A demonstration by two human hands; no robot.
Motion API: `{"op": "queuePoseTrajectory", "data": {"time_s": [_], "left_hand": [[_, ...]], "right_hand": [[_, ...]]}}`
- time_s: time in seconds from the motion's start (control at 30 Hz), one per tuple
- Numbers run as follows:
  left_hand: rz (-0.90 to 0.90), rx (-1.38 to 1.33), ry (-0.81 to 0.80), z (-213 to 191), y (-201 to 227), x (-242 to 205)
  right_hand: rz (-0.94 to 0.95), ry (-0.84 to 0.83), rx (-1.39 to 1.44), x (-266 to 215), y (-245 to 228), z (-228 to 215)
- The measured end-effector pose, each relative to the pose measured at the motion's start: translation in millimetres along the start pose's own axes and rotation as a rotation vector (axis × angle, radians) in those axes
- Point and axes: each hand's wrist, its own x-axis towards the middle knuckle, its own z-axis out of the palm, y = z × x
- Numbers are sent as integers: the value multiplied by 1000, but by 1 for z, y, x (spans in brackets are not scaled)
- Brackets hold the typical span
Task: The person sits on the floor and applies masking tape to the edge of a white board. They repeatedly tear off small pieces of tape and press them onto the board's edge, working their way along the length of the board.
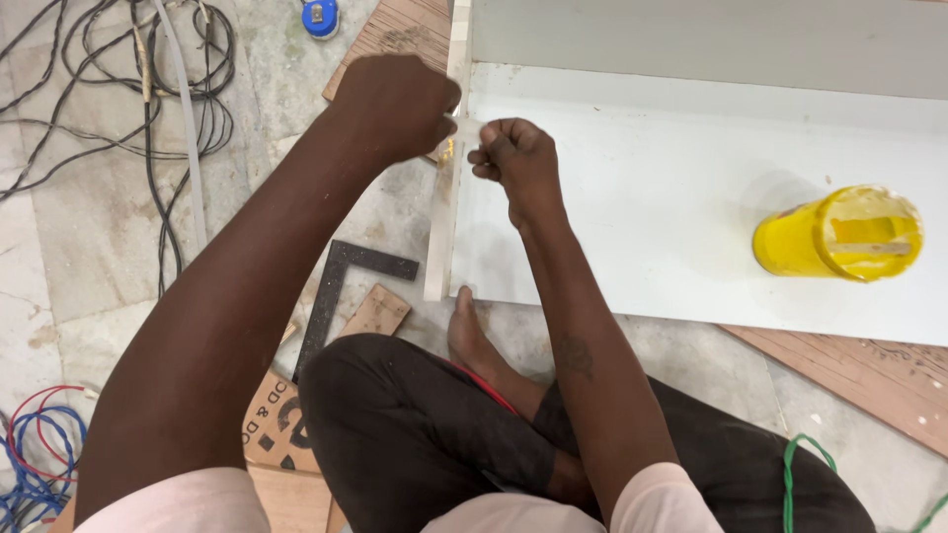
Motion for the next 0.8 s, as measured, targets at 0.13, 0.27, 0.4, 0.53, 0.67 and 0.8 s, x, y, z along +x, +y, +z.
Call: {"op": "queuePoseTrajectory", "data": {"time_s": [0.13, 0.27, 0.4, 0.53, 0.67, 0.8], "left_hand": [[-53, 122, -44, 17, -9, 42], [-119, 194, -136, 29, -12, 59], [-119, 275, -156, 35, -10, 62], [-103, 330, -93, 37, -2, 65], [-115, 332, -131, 37, 9, 68], [-107, 335, -111, 29, 13, 65]], "right_hand": [[90, -8, 22, 38, 11, -8], [130, -40, 73, 59, 35, -13], [193, -51, 145, 72, 61, -10], [246, -79, 194, 76, 82, -5], [250, -101, 242, 73, 92, -5], [244, -89, 187, 71, 88, -1]]}}
